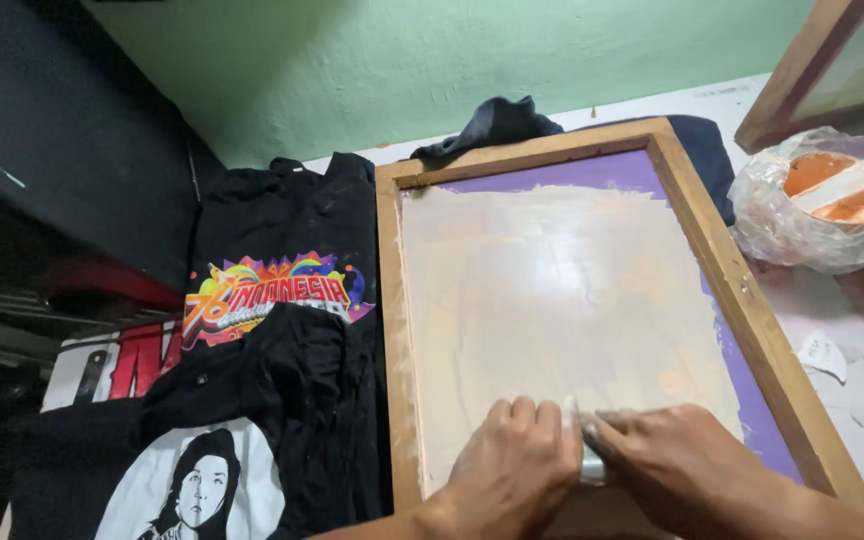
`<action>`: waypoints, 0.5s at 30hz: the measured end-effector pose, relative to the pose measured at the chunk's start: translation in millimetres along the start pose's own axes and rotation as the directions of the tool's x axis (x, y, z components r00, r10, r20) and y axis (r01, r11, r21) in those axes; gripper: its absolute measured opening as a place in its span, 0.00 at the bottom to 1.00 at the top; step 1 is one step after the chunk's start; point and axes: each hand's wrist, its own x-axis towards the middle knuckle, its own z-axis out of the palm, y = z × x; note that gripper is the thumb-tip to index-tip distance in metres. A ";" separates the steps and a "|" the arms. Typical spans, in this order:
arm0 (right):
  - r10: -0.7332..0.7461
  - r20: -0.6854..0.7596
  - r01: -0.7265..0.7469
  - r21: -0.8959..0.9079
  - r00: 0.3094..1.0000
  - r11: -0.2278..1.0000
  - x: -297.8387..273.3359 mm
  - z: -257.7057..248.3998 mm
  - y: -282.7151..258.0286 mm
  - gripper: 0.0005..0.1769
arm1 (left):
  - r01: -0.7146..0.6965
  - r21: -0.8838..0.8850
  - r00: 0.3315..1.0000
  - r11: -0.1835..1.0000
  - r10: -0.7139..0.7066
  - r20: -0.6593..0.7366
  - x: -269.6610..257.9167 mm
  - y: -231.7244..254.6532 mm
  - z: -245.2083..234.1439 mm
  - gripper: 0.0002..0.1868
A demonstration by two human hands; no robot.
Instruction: The person uses a squeegee to spread a white substance across a screen printing frame. They then use a spatula to scoop orange paste from a container and apply it to the screen.
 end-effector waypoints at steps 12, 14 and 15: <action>0.372 -0.272 -0.402 -0.061 0.888 0.914 117.3 -102.7 128.7 0.08 | 0.207 0.232 0.952 0.951 -0.140 -0.274 170.0 -153.0 78.4 0.13; 0.312 -0.301 -0.348 -0.075 0.901 0.934 118.3 -83.8 135.8 0.06 | 0.177 0.232 0.961 0.957 -0.117 -0.249 165.9 -153.7 94.7 0.08; 0.239 -0.336 -0.284 -0.093 0.911 0.954 121.0 -74.1 139.2 0.06 | 0.156 0.240 0.969 0.958 -0.101 -0.227 162.6 -155.7 102.5 0.06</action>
